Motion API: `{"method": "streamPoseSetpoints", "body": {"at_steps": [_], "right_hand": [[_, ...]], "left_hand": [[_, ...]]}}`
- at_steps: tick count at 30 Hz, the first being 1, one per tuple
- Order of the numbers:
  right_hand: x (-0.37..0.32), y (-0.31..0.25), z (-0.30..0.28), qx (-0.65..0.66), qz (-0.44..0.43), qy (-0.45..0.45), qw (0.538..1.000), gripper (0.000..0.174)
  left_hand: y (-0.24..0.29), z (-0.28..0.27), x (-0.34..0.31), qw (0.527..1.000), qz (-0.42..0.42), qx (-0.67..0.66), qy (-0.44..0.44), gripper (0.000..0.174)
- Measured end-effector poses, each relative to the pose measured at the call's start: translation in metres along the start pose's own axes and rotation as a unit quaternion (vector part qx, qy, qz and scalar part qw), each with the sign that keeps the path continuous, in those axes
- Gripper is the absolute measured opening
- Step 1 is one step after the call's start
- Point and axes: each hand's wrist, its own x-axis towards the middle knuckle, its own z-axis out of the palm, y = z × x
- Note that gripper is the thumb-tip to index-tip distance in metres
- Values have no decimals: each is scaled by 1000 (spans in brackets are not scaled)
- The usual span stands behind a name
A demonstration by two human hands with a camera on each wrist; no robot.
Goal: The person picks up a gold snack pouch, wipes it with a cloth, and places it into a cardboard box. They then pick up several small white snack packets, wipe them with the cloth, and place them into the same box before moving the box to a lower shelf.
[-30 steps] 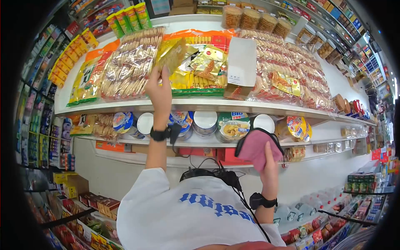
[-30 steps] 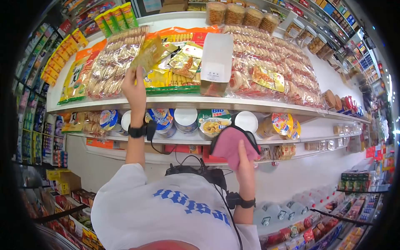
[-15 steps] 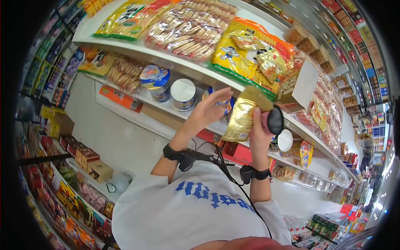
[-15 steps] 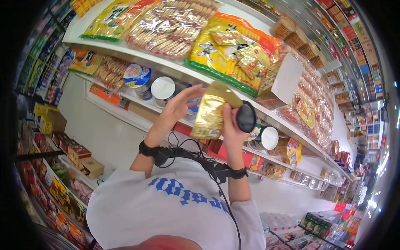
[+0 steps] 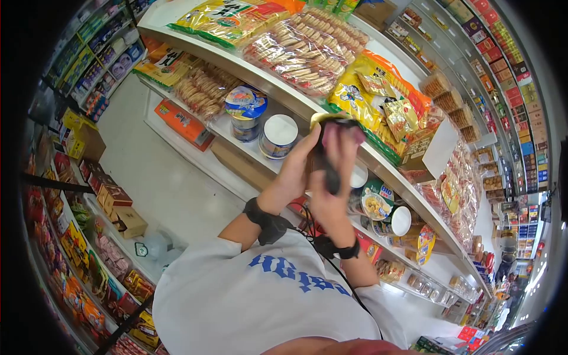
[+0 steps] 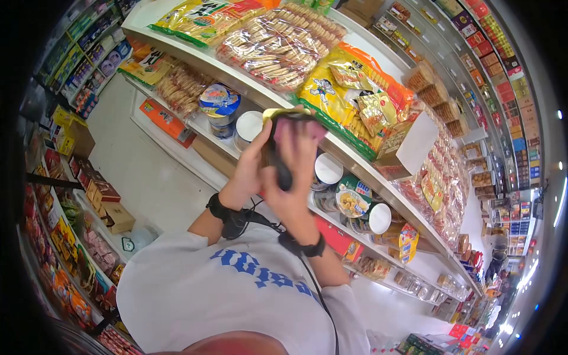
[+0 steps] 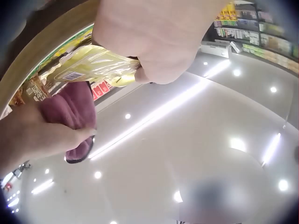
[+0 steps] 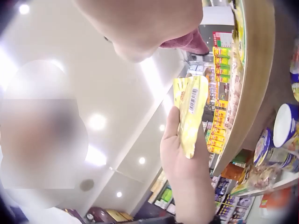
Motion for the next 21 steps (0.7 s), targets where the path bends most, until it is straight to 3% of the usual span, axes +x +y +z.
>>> {"method": "streamPoseSetpoints", "body": {"at_steps": [1,2,4,7,8,9,11,13,14,15,16,18,19,21], "right_hand": [[-2,-3,7,16,-3,1,1000,56],[-3,-2,12,31,-7,3,999,59],[7,17,8,58,-2,1,998,58],[28,31,9,128,42,49,990,53],[34,30,7,128,68,53,988,53],[39,22,2,16,23,38,999,53],[30,12,-1,20,-39,-25,999,52],[10,-3,3,32,-34,-86,995,51],[5,-6,6,44,-16,-77,996,49],[2,5,12,76,-10,-46,996,48],[1,15,14,110,-3,-15,994,47],[5,21,17,209,101,69,970,41],[4,20,10,295,248,65,920,43],[1,25,1,368,364,80,852,49]], "left_hand": [[-4,7,-6,993,41,105,33,55],[-3,16,-7,996,55,63,-24,56],[-1,14,-8,994,40,91,-35,61],[-20,12,-4,975,106,180,-73,64],[-21,14,-2,981,110,151,-60,64],[-15,24,-2,985,115,123,-48,65],[8,39,2,995,93,32,-14,68],[24,24,25,994,88,-47,-42,64],[30,19,30,993,98,-51,-33,62],[26,17,31,988,145,32,37,50],[21,16,28,991,133,16,-2,42],[2,12,35,985,168,-7,47,35],[0,10,32,985,163,25,48,32],[1,11,26,980,170,89,55,34]]}}
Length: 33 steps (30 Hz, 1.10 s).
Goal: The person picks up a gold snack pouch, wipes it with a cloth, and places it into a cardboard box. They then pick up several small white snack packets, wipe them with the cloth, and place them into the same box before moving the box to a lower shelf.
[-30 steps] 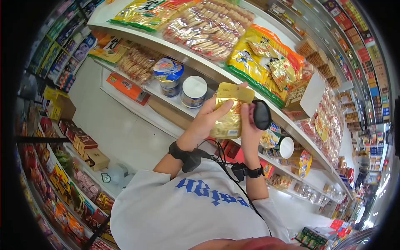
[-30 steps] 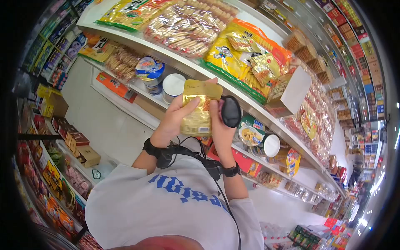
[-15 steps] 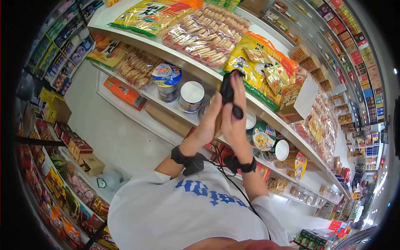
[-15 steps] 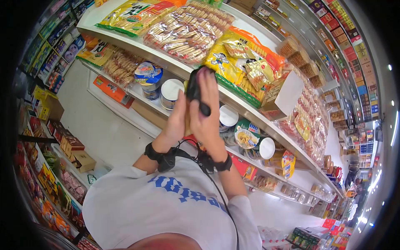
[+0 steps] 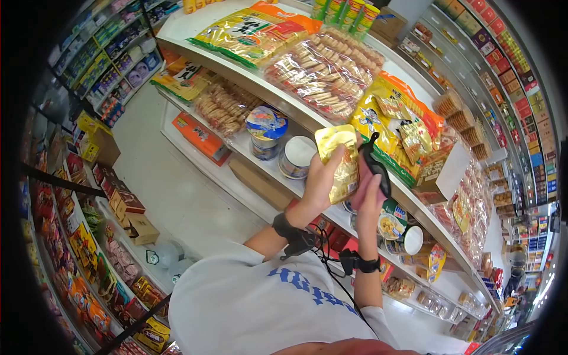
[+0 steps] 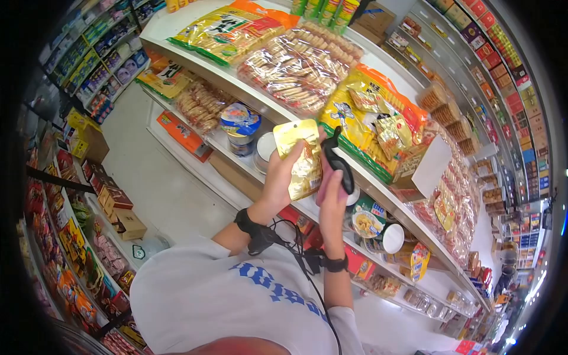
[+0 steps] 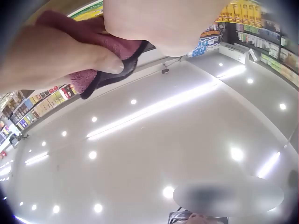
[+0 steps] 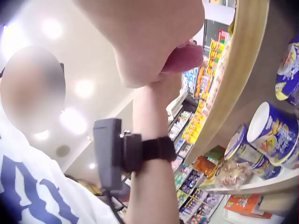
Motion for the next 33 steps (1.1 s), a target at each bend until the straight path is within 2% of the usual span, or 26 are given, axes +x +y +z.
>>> {"method": "streamPoseSetpoints", "body": {"at_steps": [1,2,4,5,6,7,8,11,12,13,14,15,16,17,19,20,21,23,24,25,27,28,31,33], "right_hand": [[0,3,-6,1,-28,14,1000,52],[3,13,-14,105,19,12,994,47],[-8,10,-14,82,11,-57,995,46],[-12,7,-13,73,5,-91,993,47],[-13,3,-12,108,34,-107,988,55],[-11,8,-16,94,10,-93,991,55],[-9,19,-23,79,-9,-76,994,55],[-10,20,-28,4,-22,-26,999,49],[-5,41,-38,-57,-64,-12,996,47],[-4,51,-42,-119,-107,3,987,45],[-9,59,-45,-229,-154,-34,961,48],[-17,6,-8,-209,-252,-113,938,57],[-25,3,5,-231,-277,-147,921,60],[-30,1,10,-256,-300,-179,901,63],[-26,-20,10,-296,-269,-236,885,61],[-19,-16,8,-338,-294,-207,870,67],[-16,-19,12,-371,-318,-161,857,66],[-3,-12,10,-333,-310,-86,886,64],[0,-4,6,-261,-261,-94,925,60],[3,6,-1,-187,-213,-101,954,57],[-2,9,-11,-74,-100,-96,988,50],[-9,3,-13,-34,-38,-86,995,46],[-11,-3,-22,-19,6,-104,994,34],[-16,-4,-32,-40,27,-127,991,24]], "left_hand": [[2,0,-3,999,19,36,-23,36],[0,-5,-7,992,27,126,-16,35],[0,-15,-10,952,44,304,-3,33],[-1,-16,-9,954,60,294,-13,32],[-1,-13,-7,955,75,285,-24,31],[0,-12,-5,956,88,276,-36,30],[3,-14,-2,960,38,265,-76,46],[-7,-10,0,863,246,442,7,74],[-2,-9,-3,891,212,396,-68,91],[-4,-9,-5,917,165,350,-94,86],[-10,-11,-8,939,116,302,-119,81],[-15,-14,-9,955,65,252,-142,76],[-18,-22,-9,976,-7,164,-140,68],[-5,-10,-12,984,-13,141,-110,65],[5,-7,-12,990,-35,42,-129,67],[3,-6,-14,990,-62,14,-127,68],[0,-10,-16,981,-138,-68,-119,64],[3,7,-25,996,-74,-33,-42,58],[-3,4,-21,999,-38,-24,-29,52],[-5,2,-18,999,-39,5,-9,52],[-7,-3,-14,997,-42,63,32,52],[-7,4,-15,988,3,147,53,55],[-8,-9,-6,963,-54,252,82,54],[-6,-17,1,963,-97,240,69,50]]}}
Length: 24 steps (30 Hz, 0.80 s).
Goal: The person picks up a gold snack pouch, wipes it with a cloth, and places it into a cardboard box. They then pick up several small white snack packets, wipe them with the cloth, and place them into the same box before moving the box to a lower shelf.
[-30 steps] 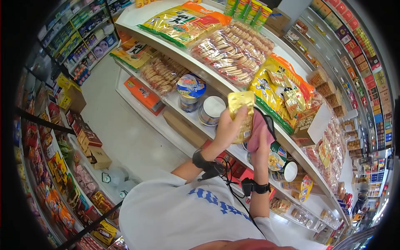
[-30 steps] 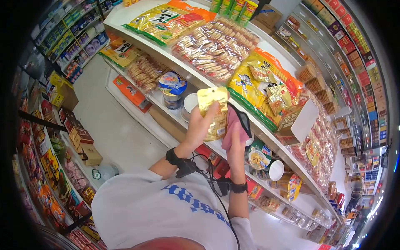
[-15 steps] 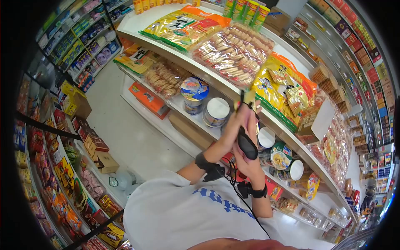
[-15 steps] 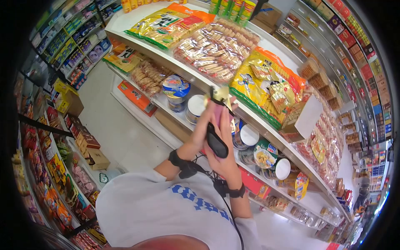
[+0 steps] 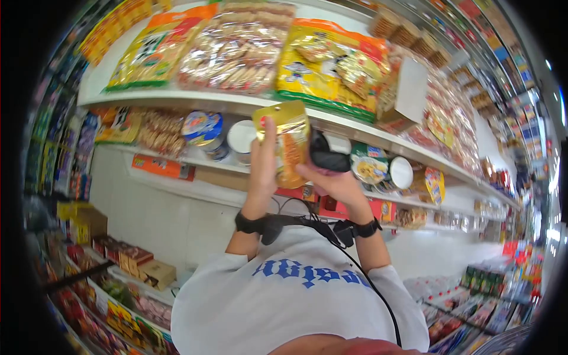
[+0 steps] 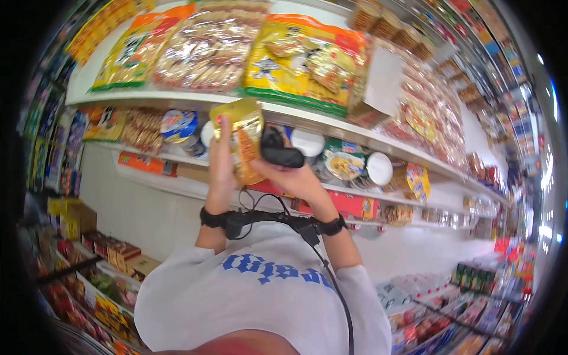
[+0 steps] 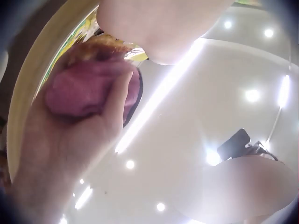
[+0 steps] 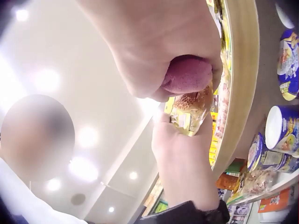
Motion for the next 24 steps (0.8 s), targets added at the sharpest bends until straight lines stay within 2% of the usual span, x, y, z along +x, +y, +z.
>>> {"method": "streamPoseSetpoints", "body": {"at_steps": [1,2,4,5,6,7,8,10,11,12,14,15,16,17,18,19,20,21,23,24], "right_hand": [[-2,0,-2,-8,-4,-6,1000,22],[-5,1,-5,-17,-8,-12,1000,22],[-8,-10,-18,-49,-2,0,999,23],[-6,9,-32,-126,-119,47,984,27],[-11,-3,-34,-208,-146,139,957,34],[-10,-16,-39,-186,-125,133,965,40],[-10,-23,-44,-162,-104,129,973,45],[-9,-19,-40,-259,-237,128,928,58],[-14,-18,-39,-355,-261,98,892,62],[-16,-14,-38,-431,-274,86,855,64],[-37,-7,-47,-393,-250,18,885,59],[-47,-13,-54,-332,-179,34,925,58],[-58,-25,-63,-267,-108,44,957,56],[-67,-31,-70,-199,-37,50,978,55],[-73,-29,-77,-263,-147,167,939,55],[-76,-18,-88,-265,-166,251,916,48],[-81,-6,-102,-226,-132,322,910,42],[-82,0,-114,-149,-54,357,920,36],[-86,6,-131,1,79,341,937,24],[-83,1,-131,69,100,322,939,20]], "left_hand": [[2,-2,-1,999,9,9,-48,46],[4,3,-4,999,3,-2,-51,45],[2,11,-9,992,89,63,-64,47],[-3,17,-14,987,128,80,-56,48],[-6,23,-17,978,174,100,-47,49],[-7,28,-17,967,223,120,-39,50],[-11,31,-16,976,179,86,-93,50],[-22,38,-18,977,77,15,-196,52],[-26,42,-25,984,-30,-27,-175,49],[-25,56,-27,989,-55,-40,-134,43],[-19,66,-19,986,-92,-62,-123,40],[-42,46,3,991,-58,-17,-118,38],[-38,50,5,990,-47,-42,-127,40],[-37,61,-2,996,-19,-49,-79,38],[-27,80,-11,998,12,-58,-32,36],[-34,74,-8,998,20,-39,-50,34],[-42,70,-11,997,30,-20,-62,34],[-43,72,-12,996,42,-2,-77,34],[-46,82,-20,991,59,49,-111,34],[-46,87,-26,983,66,95,-140,34]]}}
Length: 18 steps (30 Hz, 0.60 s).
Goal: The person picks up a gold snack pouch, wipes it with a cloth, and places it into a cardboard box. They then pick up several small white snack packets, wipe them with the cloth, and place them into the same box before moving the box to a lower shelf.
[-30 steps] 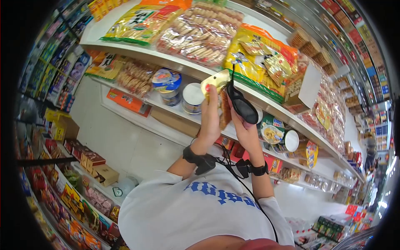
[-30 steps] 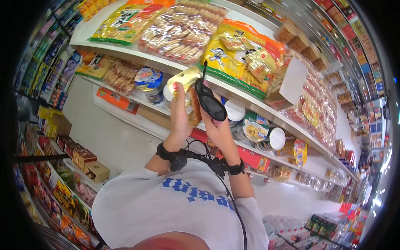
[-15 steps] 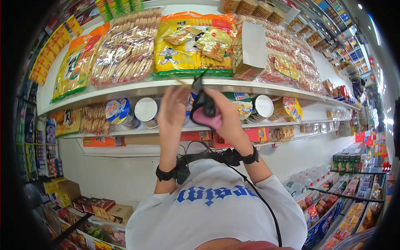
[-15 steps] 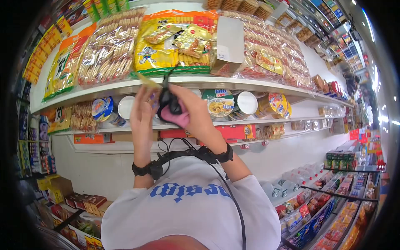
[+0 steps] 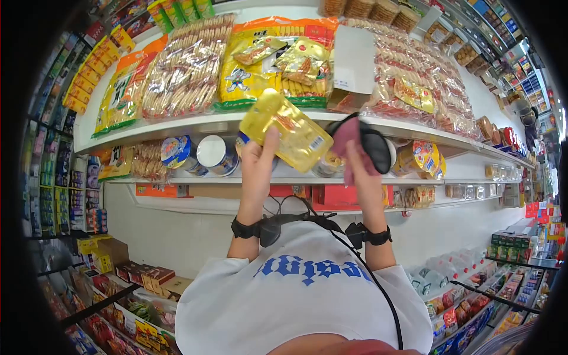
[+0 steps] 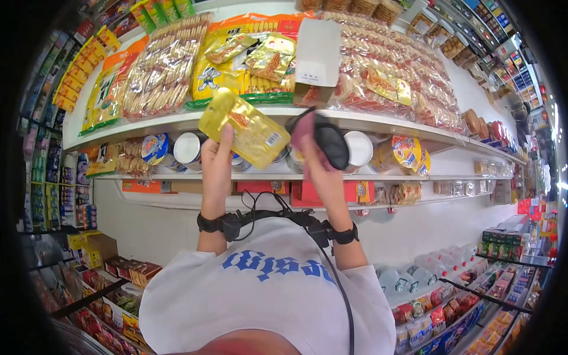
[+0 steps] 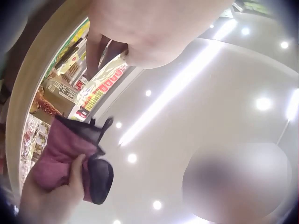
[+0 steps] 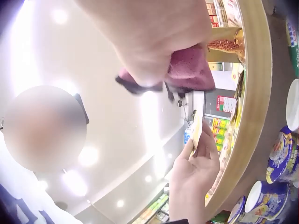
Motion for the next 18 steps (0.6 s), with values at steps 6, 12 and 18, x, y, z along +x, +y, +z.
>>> {"method": "streamPoseSetpoints", "body": {"at_steps": [6,12,18], "right_hand": [[16,42,-48,-53,-157,-63,984,42],[96,-5,-127,-100,-495,290,813,49],[159,-31,-160,-280,-408,101,863,61]], "left_hand": [[9,36,-7,988,91,92,-82,31],[18,14,14,988,81,132,-14,32],[-10,10,99,941,172,290,-6,28]]}}
